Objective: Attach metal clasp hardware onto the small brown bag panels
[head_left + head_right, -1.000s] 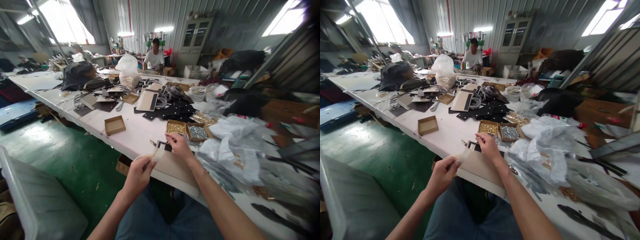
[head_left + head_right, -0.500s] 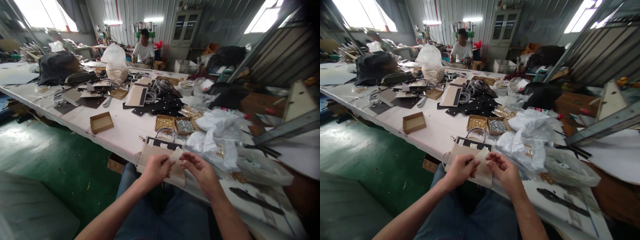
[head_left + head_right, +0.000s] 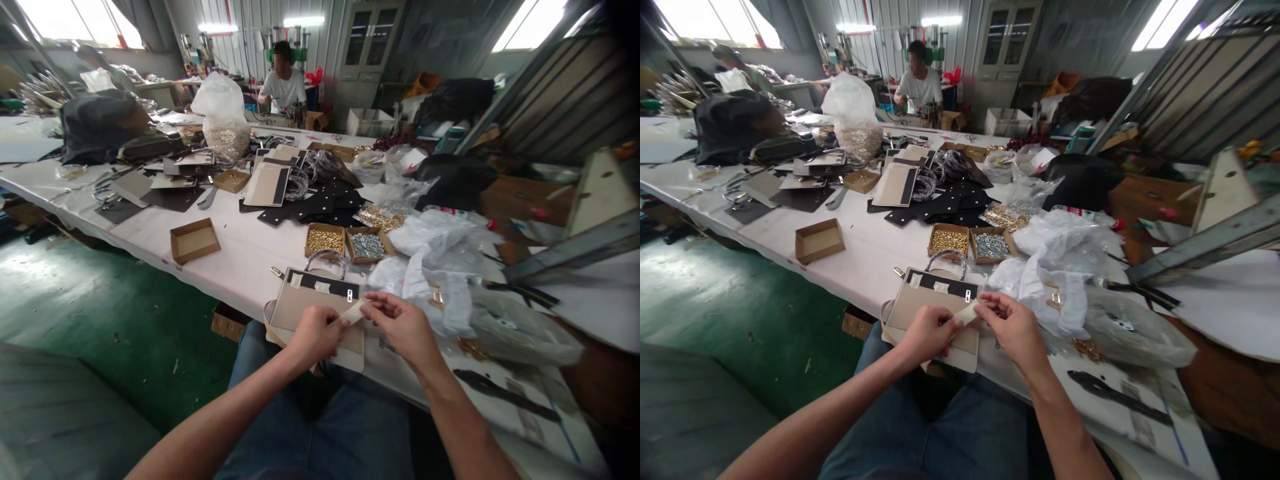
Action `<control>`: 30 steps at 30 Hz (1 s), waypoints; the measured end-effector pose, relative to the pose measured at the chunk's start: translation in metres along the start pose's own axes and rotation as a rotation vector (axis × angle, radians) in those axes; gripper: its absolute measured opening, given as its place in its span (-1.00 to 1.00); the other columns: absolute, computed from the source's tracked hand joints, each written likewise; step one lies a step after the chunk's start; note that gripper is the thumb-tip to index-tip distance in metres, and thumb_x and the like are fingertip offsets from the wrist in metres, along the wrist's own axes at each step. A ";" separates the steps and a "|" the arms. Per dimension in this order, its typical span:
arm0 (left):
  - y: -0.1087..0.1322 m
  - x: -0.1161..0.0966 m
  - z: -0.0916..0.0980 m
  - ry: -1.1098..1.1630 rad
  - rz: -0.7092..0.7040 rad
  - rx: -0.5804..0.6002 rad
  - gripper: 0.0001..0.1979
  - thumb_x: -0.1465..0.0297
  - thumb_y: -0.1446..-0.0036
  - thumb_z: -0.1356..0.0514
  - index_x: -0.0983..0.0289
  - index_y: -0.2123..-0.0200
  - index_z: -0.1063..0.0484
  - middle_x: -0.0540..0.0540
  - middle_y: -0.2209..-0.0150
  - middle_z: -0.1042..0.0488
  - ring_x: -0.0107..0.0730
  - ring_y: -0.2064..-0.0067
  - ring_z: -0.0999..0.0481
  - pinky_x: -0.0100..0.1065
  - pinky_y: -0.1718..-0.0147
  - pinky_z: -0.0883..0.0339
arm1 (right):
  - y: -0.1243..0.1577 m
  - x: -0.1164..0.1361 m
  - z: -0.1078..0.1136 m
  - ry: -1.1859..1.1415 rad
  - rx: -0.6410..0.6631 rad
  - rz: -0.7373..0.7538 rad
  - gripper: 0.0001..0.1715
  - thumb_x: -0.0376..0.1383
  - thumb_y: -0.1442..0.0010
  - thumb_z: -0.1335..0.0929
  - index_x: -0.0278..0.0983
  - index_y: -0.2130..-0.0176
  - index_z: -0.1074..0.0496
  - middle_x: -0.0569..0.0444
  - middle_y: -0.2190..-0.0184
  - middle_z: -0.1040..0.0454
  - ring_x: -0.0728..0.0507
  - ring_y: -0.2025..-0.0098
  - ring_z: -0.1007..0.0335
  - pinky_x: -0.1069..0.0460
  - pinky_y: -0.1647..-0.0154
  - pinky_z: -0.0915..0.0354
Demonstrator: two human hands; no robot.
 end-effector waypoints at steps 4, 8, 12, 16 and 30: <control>-0.012 0.002 -0.001 -0.023 0.070 0.008 -0.56 0.12 -0.39 -0.20 0.24 0.49 -0.48 0.08 0.66 -0.48 -0.24 0.62 -0.54 -0.37 0.63 -0.32 | -0.014 0.016 0.000 0.313 -0.092 0.176 -0.61 0.02 -0.43 -0.50 -0.07 -0.13 -0.69 -0.02 0.04 -0.76 -0.36 0.08 -0.72 -0.21 -0.03 -0.59; -0.027 0.008 -0.008 0.018 0.066 -0.017 -0.54 0.10 -0.38 -0.22 0.24 0.52 -0.47 0.13 0.61 -0.53 -0.20 0.59 -0.60 -0.35 0.61 -0.37 | -0.027 0.024 -0.012 0.551 -0.048 0.331 -0.65 -0.08 -0.49 -0.43 -0.01 -0.18 -0.66 0.04 -0.05 -0.75 -0.39 -0.01 -0.72 -0.23 -0.07 -0.55; -0.038 0.019 -0.014 -0.045 0.073 -0.035 -0.53 0.11 -0.37 -0.25 0.25 0.54 -0.52 0.17 0.57 -0.59 -0.24 0.54 -0.60 -0.33 0.48 -0.44 | -0.035 0.021 -0.018 0.568 -0.006 0.363 -0.64 -0.12 -0.48 -0.42 -0.02 -0.19 -0.65 0.05 -0.06 -0.74 -0.39 0.00 -0.72 -0.24 -0.10 -0.56; -0.040 0.018 -0.013 -0.161 0.028 -0.056 -0.54 0.19 -0.37 -0.24 0.23 0.58 -0.57 0.17 0.57 -0.60 -0.22 0.43 -0.63 -0.33 0.33 -0.48 | -0.037 0.021 -0.019 0.593 0.010 0.373 -0.64 -0.11 -0.48 -0.41 -0.04 -0.18 -0.66 0.03 -0.09 -0.74 -0.39 -0.03 -0.71 -0.26 -0.14 -0.55; -0.033 -0.006 -0.002 -0.389 0.072 -0.147 -0.65 0.27 -0.25 -0.33 0.21 0.59 -0.55 0.22 0.53 -0.61 -0.14 0.40 -0.60 -0.28 0.34 -0.38 | -0.041 0.021 -0.025 0.590 0.016 0.416 -0.70 -0.13 -0.49 -0.40 -0.05 -0.11 -0.68 0.02 -0.08 -0.73 -0.39 -0.09 -0.68 -0.26 -0.18 -0.52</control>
Point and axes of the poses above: each hand's wrist, its own y-axis away from the middle knuckle, its own z-axis out of the back of the hand, x = y × z, the point moved 5 cm from there along -y, towards the middle knuckle
